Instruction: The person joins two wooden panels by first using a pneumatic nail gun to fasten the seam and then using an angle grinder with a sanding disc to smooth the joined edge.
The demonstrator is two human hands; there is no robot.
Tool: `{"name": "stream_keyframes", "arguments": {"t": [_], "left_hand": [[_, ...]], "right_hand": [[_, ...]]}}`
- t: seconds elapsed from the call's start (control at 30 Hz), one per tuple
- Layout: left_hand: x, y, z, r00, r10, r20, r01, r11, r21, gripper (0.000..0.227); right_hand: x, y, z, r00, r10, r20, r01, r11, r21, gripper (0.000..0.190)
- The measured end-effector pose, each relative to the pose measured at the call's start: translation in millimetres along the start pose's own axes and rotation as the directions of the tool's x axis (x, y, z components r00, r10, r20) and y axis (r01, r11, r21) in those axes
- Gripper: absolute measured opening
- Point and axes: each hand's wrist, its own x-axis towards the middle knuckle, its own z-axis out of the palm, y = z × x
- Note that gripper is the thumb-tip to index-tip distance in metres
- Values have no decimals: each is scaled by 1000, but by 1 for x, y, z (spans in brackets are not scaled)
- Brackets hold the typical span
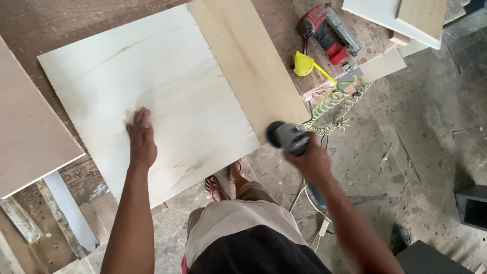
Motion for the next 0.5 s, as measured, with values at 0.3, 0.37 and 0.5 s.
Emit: {"name": "stream_keyframes", "arguments": {"t": [0.3,0.37,0.5], "left_hand": [[-3,2,4,999,32,-11,-29,981,192,60],[0,-1,4,998,60,-27,-51,963,263,61],[1,2,12,993,107,-58,-74,911,406,67]], "right_hand": [[-18,-21,13,994,-29,101,32,999,-25,88],[-14,-27,21,988,-42,146,54,995,-83,93],[10,-41,11,979,-140,146,153,985,-84,91]]}}
